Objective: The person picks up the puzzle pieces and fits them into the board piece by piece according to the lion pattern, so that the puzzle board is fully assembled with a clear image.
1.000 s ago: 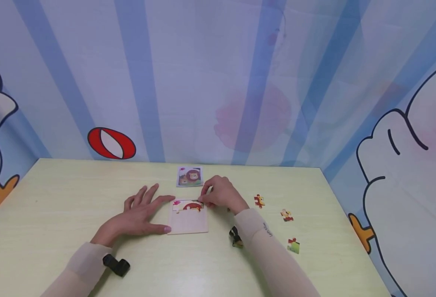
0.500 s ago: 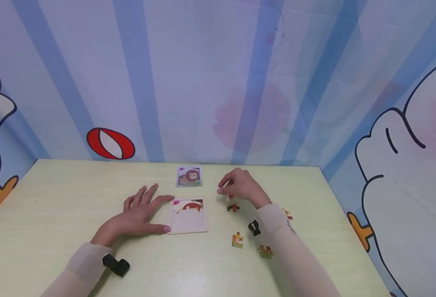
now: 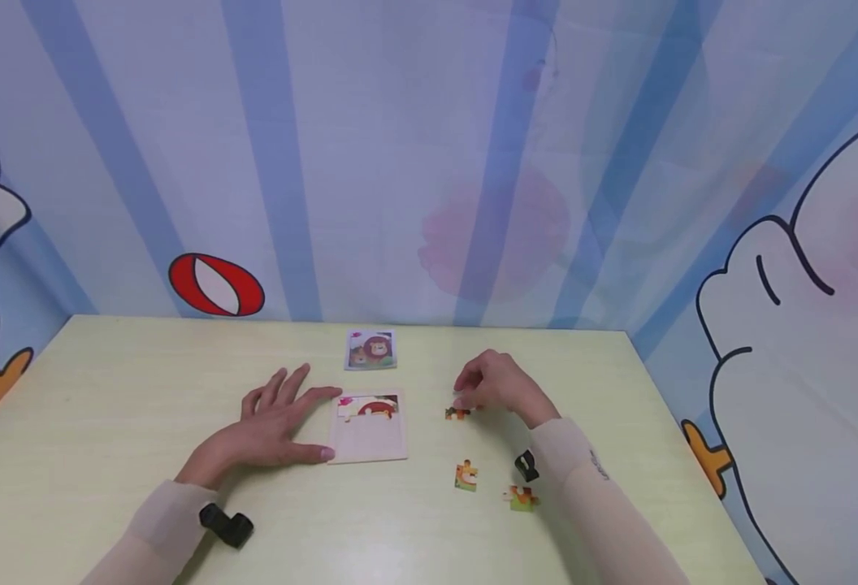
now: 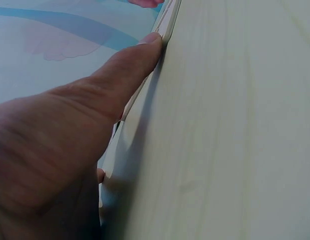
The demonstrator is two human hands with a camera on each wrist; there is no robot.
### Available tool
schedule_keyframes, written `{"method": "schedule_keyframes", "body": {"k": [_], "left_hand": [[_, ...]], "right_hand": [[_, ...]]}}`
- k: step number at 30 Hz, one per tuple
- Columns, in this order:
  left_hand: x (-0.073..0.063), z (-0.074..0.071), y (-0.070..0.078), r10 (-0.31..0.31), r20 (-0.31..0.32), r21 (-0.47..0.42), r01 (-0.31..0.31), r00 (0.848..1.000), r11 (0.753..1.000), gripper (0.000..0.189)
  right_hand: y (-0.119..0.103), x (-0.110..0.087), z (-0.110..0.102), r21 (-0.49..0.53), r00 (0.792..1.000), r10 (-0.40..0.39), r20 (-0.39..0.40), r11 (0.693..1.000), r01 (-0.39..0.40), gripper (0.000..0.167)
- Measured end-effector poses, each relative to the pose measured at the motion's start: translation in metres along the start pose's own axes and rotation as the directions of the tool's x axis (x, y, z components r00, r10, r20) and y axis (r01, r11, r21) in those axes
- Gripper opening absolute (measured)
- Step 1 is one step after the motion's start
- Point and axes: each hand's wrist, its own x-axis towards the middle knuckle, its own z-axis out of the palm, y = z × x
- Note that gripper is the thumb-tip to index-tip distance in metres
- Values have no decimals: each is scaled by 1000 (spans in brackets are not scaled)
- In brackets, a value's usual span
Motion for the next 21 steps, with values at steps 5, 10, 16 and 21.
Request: {"method": "schedule_keyframes", "body": {"k": [5,10,16,21], "left_hand": [[0,-1,0,-4,6,-6,4,1000,1000,96],[0,-2,1,-5,14,-10,5,1000,1000,97],[-1,-3,1,-1,14,-20,1,1000,1000,97],[-1,-2,0,-6,12,-15,6,1000,1000,97]], "right_hand": [[2,-3,5,-54,1000,-24,8,998,25,19],[2,-6,10,-78,999,-38,20,996,39,18],[4,-6,13,-81,999,-44,1,996,44,19],[8,-4,15,-33,993,-113,-22,993,112,19]]}}
